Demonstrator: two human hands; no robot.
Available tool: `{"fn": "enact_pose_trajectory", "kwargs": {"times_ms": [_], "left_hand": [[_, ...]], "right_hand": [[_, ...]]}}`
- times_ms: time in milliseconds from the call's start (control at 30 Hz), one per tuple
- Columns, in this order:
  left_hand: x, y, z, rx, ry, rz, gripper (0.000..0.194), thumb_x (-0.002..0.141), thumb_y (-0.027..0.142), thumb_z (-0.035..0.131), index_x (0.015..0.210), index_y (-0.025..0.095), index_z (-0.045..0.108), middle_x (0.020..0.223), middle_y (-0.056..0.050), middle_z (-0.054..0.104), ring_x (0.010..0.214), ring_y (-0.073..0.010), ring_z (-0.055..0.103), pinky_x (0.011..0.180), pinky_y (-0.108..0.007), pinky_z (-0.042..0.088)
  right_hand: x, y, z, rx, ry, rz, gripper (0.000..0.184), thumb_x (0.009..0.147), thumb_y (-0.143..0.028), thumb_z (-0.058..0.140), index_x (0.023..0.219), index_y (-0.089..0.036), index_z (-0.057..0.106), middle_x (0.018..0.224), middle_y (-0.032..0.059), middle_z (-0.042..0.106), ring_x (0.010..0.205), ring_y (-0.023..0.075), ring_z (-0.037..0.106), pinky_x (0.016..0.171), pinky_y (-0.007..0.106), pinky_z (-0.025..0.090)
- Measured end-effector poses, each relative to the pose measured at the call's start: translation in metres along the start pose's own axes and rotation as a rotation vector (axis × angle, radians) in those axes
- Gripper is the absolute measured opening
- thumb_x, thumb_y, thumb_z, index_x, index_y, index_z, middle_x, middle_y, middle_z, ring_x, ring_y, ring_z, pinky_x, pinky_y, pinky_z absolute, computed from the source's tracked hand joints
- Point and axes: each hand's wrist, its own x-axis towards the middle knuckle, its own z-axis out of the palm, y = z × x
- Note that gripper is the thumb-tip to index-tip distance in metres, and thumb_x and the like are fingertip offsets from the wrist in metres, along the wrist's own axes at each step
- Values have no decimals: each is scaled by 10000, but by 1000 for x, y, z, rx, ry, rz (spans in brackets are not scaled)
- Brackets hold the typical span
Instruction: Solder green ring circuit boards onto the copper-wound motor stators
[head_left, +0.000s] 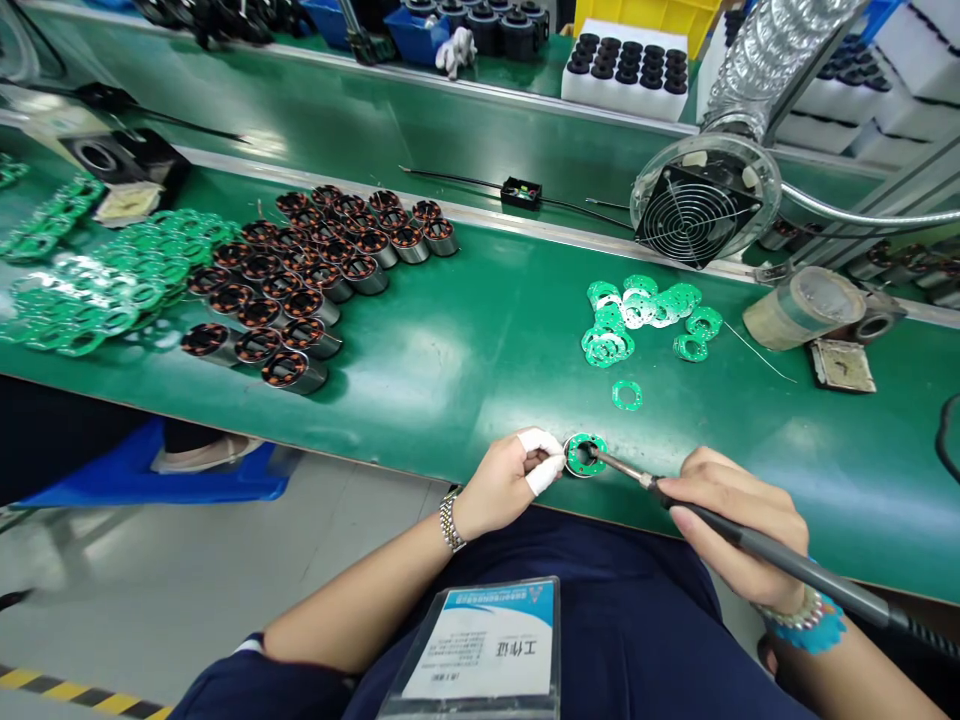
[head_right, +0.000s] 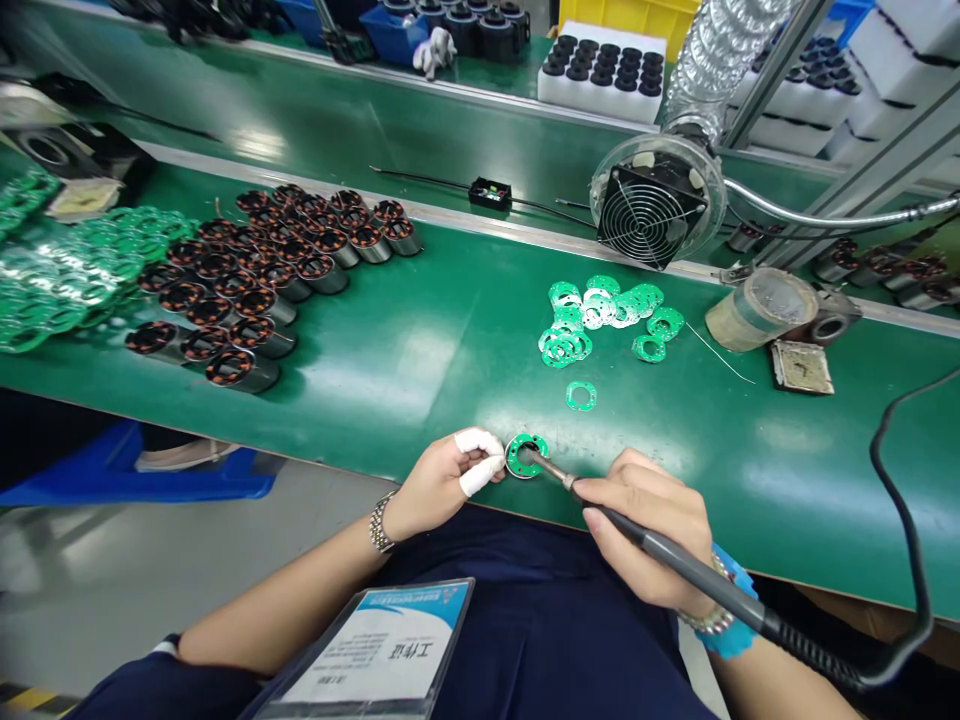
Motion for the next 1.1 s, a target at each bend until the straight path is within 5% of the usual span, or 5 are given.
{"fn": "enact_pose_trajectory", "kwargs": {"times_ms": [400, 533, 667, 833, 1100], "left_hand": [[-2, 6, -1, 94, -49, -21, 128, 845, 306, 480, 894, 189, 491, 761, -17, 572, 650, -131, 592, 615, -262, 516], [4, 16, 2, 372, -99, 64, 664, 690, 293, 670, 1271, 224, 354, 1068, -99, 602, 861, -219, 633, 709, -343, 541], [26, 28, 0, 581, -254, 145, 716, 661, 233, 676, 1310, 259, 373, 1167, -74, 607, 1012, -253, 603, 863, -379, 493], [125, 39, -47, 688, -91, 56, 741, 684, 291, 661, 1350, 240, 342, 1029, -50, 658, 717, -191, 643, 684, -311, 512], [344, 30, -147, 619, 455, -160, 804, 658, 314, 743, 1320, 75, 356, 1178, -201, 589, 1099, -277, 551, 949, -364, 381]], "right_hand": [[1, 112, -99, -788, 795, 240, 247, 838, -336, 557, 995, -169, 650, 969, 100, 662, 938, 234, 597, 891, 420, 456], [9, 131, -116, -772, 726, 309, 282, 860, -363, 523, 1036, -171, 633, 784, 60, 674, 742, 195, 631, 761, 359, 516], [13, 113, -92, -643, 621, 321, 242, 878, -330, 519, 1049, -184, 610, 610, -9, 619, 507, 133, 590, 566, 258, 507], [12, 101, -60, -573, 345, 38, 148, 860, -203, 561, 998, -182, 610, 785, 31, 682, 620, 127, 651, 626, 221, 521], [15, 107, -51, -513, 184, -42, 198, 852, -133, 539, 1033, -199, 583, 801, 28, 691, 691, 155, 672, 649, 242, 545]]}}
